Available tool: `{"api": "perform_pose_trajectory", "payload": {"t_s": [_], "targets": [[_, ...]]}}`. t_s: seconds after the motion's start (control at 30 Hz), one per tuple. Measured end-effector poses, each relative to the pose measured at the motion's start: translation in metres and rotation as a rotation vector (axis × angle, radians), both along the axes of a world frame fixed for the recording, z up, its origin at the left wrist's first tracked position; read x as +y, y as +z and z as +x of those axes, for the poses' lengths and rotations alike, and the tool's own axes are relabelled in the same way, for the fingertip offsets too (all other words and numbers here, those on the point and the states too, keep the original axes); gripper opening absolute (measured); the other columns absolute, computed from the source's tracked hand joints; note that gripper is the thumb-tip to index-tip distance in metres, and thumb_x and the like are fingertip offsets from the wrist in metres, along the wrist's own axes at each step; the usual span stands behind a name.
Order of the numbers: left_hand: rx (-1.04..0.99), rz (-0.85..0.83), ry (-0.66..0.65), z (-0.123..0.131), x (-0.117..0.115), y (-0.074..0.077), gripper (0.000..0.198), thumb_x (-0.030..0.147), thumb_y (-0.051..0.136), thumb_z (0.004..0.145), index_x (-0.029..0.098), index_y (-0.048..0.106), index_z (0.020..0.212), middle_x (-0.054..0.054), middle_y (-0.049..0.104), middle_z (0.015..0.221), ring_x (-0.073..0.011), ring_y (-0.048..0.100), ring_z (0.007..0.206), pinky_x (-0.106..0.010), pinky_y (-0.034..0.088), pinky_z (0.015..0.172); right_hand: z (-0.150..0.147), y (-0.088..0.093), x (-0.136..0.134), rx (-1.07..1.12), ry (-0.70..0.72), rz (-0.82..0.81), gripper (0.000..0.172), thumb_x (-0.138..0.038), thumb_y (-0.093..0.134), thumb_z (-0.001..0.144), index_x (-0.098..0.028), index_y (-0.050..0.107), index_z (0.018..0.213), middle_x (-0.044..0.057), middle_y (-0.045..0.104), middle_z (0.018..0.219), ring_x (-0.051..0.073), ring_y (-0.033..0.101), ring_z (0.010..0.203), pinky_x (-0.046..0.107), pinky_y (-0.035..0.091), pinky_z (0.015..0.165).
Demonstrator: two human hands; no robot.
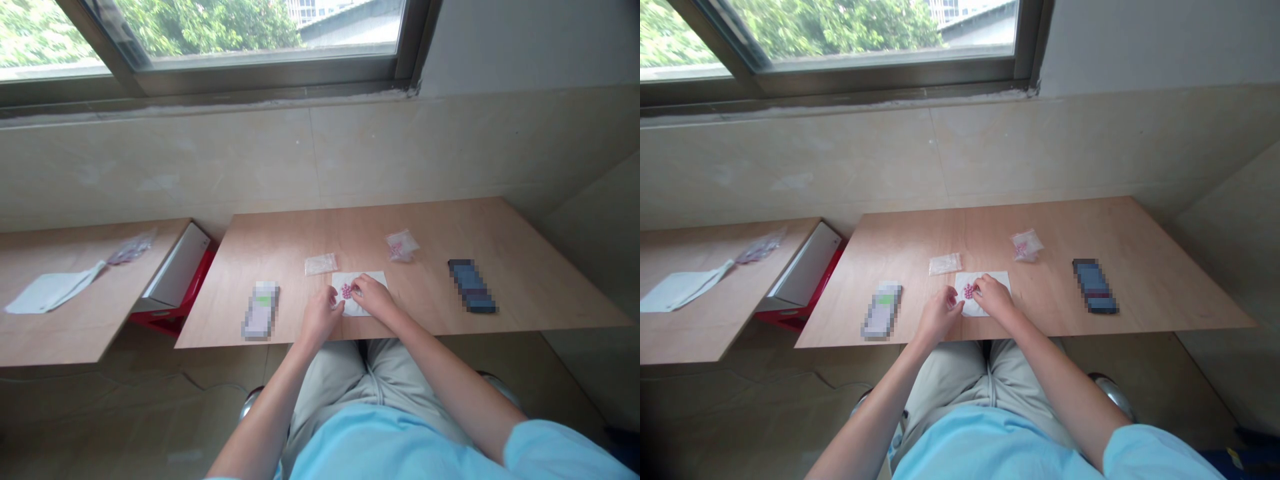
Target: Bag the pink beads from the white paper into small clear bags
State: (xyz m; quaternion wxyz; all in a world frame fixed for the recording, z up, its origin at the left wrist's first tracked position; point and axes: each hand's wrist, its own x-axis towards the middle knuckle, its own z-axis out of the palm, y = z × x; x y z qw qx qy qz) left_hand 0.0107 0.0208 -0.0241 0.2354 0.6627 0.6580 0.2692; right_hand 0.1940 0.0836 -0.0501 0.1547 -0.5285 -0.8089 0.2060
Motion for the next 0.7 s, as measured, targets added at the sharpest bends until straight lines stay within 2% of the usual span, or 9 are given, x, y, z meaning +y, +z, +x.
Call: {"api": "perform_pose_trajectory", "payload": {"t_s": [0.13,0.23,0.37,0.47,0.53,0.63,0.7], "targets": [[-0.010,-0.006,0.003,0.000,0.000,0.000,0.018,0.032,0.065,0.086,0.023,0.058,0.100,-0.002,0.067,0.085,-0.0205,0.063,0.078,-0.030,0.041,0.069,-0.001,0.000,0.001,0.008,-0.001,0.004,0.010,-0.025,0.062,0.093,-0.021,0.070,0.097,0.007,0.068,0.105,0.019,0.064,0.094,0.025,0.043,0.076],[-0.016,-0.006,0.004,0.000,0.000,0.000,0.018,0.032,0.065,0.086,0.023,0.058,0.100,-0.003,0.067,0.085,-0.0207,0.063,0.077,-0.029,0.040,0.068,0.000,-0.003,0.004,0.110,-0.016,0.007,0.007,-0.023,0.063,0.090,-0.021,0.069,0.090,0.006,0.069,0.099,0.018,0.064,0.090,0.026,0.043,0.076],[-0.019,-0.005,0.002,-0.001,0.001,0.000,0.018,0.032,0.065,0.085,0.023,0.058,0.099,-0.003,0.067,0.086,-0.0208,0.063,0.077,-0.029,0.039,0.066,0.000,-0.003,0.007,0.440,-0.161,-0.061,0.014,-0.027,0.058,0.090,-0.019,0.067,0.084,0.003,0.070,0.085,0.017,0.064,0.077,0.027,0.047,0.074],[-0.025,-0.001,-0.004,0.000,0.001,-0.001,0.018,0.032,0.065,0.085,0.023,0.058,0.099,-0.002,0.067,0.085,-0.0204,0.063,0.075,-0.029,0.039,0.066,-0.007,0.008,0.001,0.695,-0.275,-0.162,0.026,-0.036,0.049,0.095,-0.018,0.065,0.084,0.003,0.070,0.079,0.017,0.064,0.069,0.026,0.048,0.065],[-0.030,0.002,-0.005,0.001,0.001,-0.001,0.017,0.032,0.065,0.086,0.023,0.058,0.098,-0.002,0.067,0.084,-0.0201,0.062,0.075,-0.029,0.038,0.065,-0.013,0.019,-0.006,0.735,-0.191,-0.185,0.026,-0.036,0.051,0.094,-0.018,0.067,0.085,0.004,0.071,0.080,0.017,0.065,0.070,0.026,0.048,0.064],[-0.038,0.002,0.004,0.002,0.001,-0.002,0.012,0.030,0.062,0.086,0.023,0.058,0.095,-0.002,0.067,0.083,-0.0195,0.062,0.075,-0.029,0.038,0.065,-0.018,0.030,-0.014,0.634,0.008,-0.104,0.014,-0.029,0.059,0.089,-0.020,0.071,0.089,0.004,0.073,0.090,0.016,0.066,0.077,0.026,0.049,0.073],[-0.048,-0.001,0.015,0.002,0.001,-0.002,0.013,0.029,0.063,0.086,0.023,0.059,0.096,-0.001,0.066,0.082,-0.0193,0.062,0.074,-0.029,0.038,0.065,-0.016,0.029,-0.013,0.559,0.008,-0.046,0.013,-0.025,0.059,0.088,-0.021,0.072,0.091,0.003,0.073,0.092,0.015,0.065,0.076,0.026,0.048,0.075]]}}
